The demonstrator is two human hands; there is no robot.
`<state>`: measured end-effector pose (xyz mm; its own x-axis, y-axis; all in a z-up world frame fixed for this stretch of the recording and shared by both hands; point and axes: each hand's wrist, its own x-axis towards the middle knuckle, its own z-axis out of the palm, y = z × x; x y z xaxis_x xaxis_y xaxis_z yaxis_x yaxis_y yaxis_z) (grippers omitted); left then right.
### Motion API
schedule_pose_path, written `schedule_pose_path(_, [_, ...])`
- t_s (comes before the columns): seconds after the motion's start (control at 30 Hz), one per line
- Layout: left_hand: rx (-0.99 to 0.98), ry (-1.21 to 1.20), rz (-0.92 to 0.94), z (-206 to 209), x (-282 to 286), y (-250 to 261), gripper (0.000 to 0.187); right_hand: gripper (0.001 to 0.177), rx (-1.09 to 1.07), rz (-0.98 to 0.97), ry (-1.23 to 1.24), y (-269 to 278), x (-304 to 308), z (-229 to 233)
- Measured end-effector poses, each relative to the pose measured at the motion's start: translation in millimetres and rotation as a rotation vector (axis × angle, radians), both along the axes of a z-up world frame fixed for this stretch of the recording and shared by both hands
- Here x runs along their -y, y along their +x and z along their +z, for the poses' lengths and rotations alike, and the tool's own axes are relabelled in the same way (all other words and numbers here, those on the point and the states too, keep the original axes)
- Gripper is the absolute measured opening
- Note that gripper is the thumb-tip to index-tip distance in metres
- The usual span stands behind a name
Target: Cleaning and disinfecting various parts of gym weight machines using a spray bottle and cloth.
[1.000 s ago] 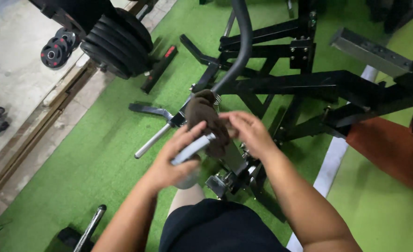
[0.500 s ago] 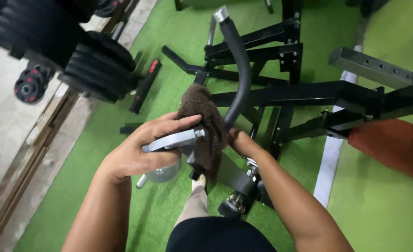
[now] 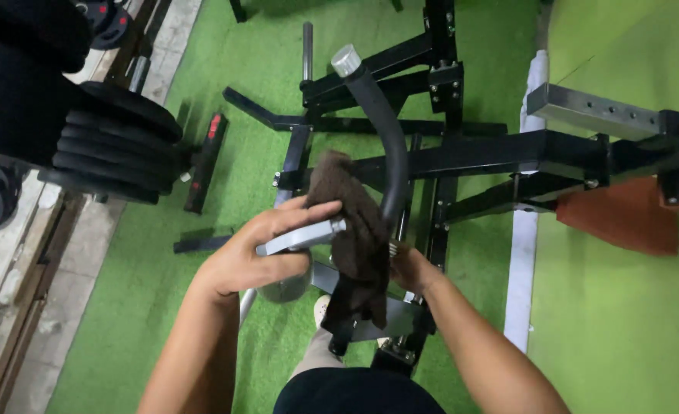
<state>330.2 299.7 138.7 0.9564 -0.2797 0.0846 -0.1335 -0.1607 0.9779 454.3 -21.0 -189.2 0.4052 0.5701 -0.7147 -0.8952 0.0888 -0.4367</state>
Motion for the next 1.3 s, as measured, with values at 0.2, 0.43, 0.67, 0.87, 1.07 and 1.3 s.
schedule_pose_path(0.2, [-0.014,0.068,-0.008,-8,-9,19,0.072,0.025,0.529,-0.051,-0.288,62,12,10])
schedule_pose_path(0.43, [0.027,-0.020,0.025,-2,-5,50,0.073,0.026,1.353,0.294,-0.518,193,-36,183])
schedule_pose_path(0.67, [0.067,-0.078,0.141,10,-7,38,0.072,0.018,2.171,0.527,-0.476,233,-118,323])
schedule_pose_path(0.87, [0.110,-0.133,0.169,35,-4,26,0.072,0.017,2.279,0.166,-0.336,203,-171,364])
schedule_pose_path(1.07, [0.163,0.004,0.106,57,18,41,0.077,0.021,1.357,-0.306,-0.102,163,-118,324])
schedule_pose_path(1.3, [0.232,-0.080,-0.076,80,110,94,0.073,0.033,0.909,-0.793,-0.147,134,91,292])
